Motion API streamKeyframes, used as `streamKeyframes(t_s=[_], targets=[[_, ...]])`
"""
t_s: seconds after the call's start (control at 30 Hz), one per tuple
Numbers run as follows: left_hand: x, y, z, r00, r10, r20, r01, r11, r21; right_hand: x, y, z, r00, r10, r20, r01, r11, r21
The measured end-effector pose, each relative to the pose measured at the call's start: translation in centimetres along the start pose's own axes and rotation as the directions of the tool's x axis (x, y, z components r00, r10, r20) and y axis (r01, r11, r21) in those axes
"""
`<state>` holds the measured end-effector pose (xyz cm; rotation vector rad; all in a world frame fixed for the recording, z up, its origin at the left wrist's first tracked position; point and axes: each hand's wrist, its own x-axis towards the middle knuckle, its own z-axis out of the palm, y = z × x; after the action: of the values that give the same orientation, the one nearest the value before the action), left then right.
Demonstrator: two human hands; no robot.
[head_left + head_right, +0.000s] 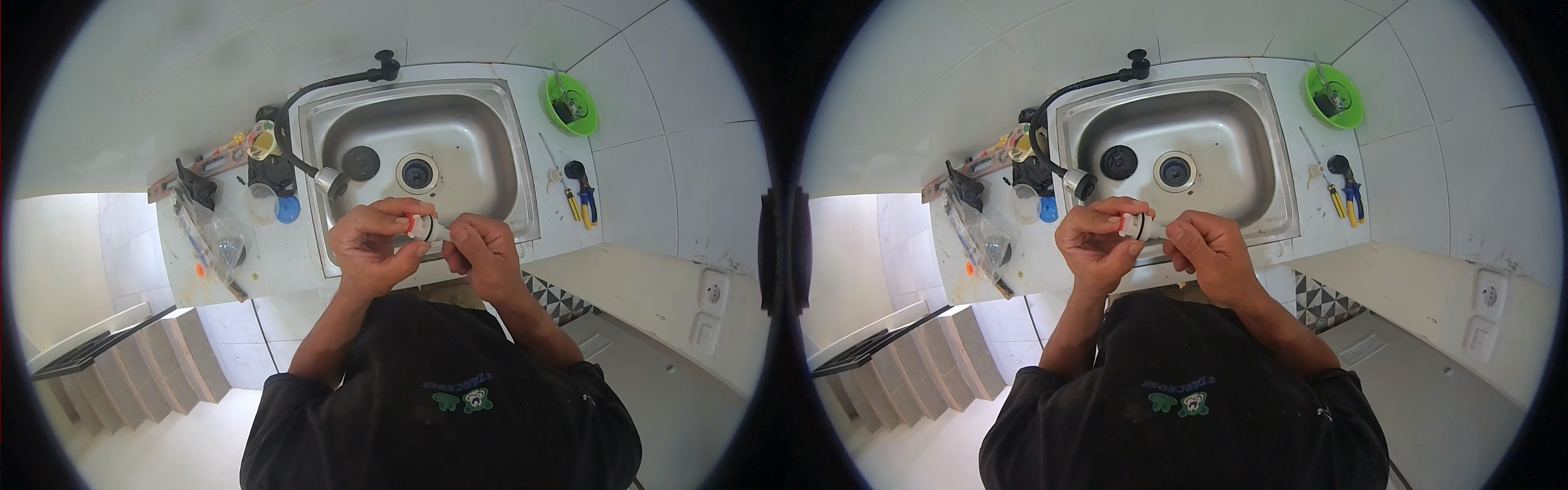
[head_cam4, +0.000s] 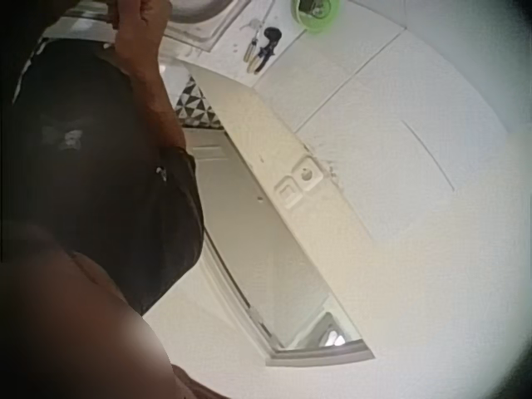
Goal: Repairing a sink faucet cartridge or valve assembly.
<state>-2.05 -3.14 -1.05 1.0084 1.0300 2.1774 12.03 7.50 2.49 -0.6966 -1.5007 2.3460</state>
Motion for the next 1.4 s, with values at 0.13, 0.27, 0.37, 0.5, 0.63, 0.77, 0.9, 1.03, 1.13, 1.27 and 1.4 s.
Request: streamKeyframes(t_s=[0.13, 0.27, 0.37, 0.5, 0.63, 0.77, 0.9, 1.03, 1.13, 1.27, 1.4], targets=[[0.0, 0.2, -0.1, 1.000, -0.020, -0.001, 0.020, 1.000, 0.016, 0.3, 0.5, 0.2, 0.991, -0.129, -0.021, 0.127, 0.989, -0.072], [0.0, 0.0, -0.4, 0.999, -0.045, 0.006, 0.045, 0.999, -0.007, 0.0, 0.0, 0.5, 0.994, -0.103, -0.029, 0.101, 0.993, -0.063], [0.0, -0.4, -0.6, 0.996, -0.087, -0.008, 0.085, 0.981, -0.173, -0.4, 0.0, 0.5, 0.985, -0.169, -0.034, 0.154, 0.953, -0.259], [0.0, -0.3, -0.3, 0.994, -0.113, -0.004, 0.108, 0.953, -0.282, -0.3, 0.5, 0.2, 0.965, -0.262, -0.015, 0.234, 0.886, -0.400], [0.2, 0.3, 0.5, 0.996, -0.082, -0.022, 0.080, 0.994, -0.073, 0.9, 1.0, 0.8, 0.911, -0.412, -0.004, 0.383, 0.849, -0.364], [0.6, 0.0, -0.1, 0.995, 0.005, 0.101, -0.018, 0.992, 0.125, 1.7, 1.6, 0.3, 0.989, -0.151, 0.000, 0.149, 0.973, 0.178], [0.7, 0.0, 0.4, 0.996, -0.087, 0.035, 0.080, 0.983, 0.164, 2.2, 2.8, -1.3, 0.997, 0.018, 0.078, -0.047, 0.921, 0.387], [1.0, -0.4, 0.1, 0.991, -0.135, 0.003, 0.126, 0.931, 0.343, 3.3, 3.0, -1.6, 0.999, 0.025, 0.042, -0.040, 0.902, 0.431], [0.8, 0.1, -1.1, 0.999, 0.005, -0.050, 0.028, 0.771, 0.636, 4.7, 2.8, -2.5, 0.998, -0.010, -0.061, 0.035, 0.909, 0.415], [-2.5, -2.6, -6.1, 0.869, 0.338, -0.361, 0.031, 0.691, 0.722, 7.7, 0.7, -3.9, 0.963, -0.111, -0.247, 0.148, 0.980, 0.136], [-5.2, -3.8, -10.5, 0.763, 0.307, -0.569, 0.439, 0.401, 0.804, 11.8, -1.5, -5.5, 0.920, -0.257, -0.296, 0.197, 0.956, -0.218]])
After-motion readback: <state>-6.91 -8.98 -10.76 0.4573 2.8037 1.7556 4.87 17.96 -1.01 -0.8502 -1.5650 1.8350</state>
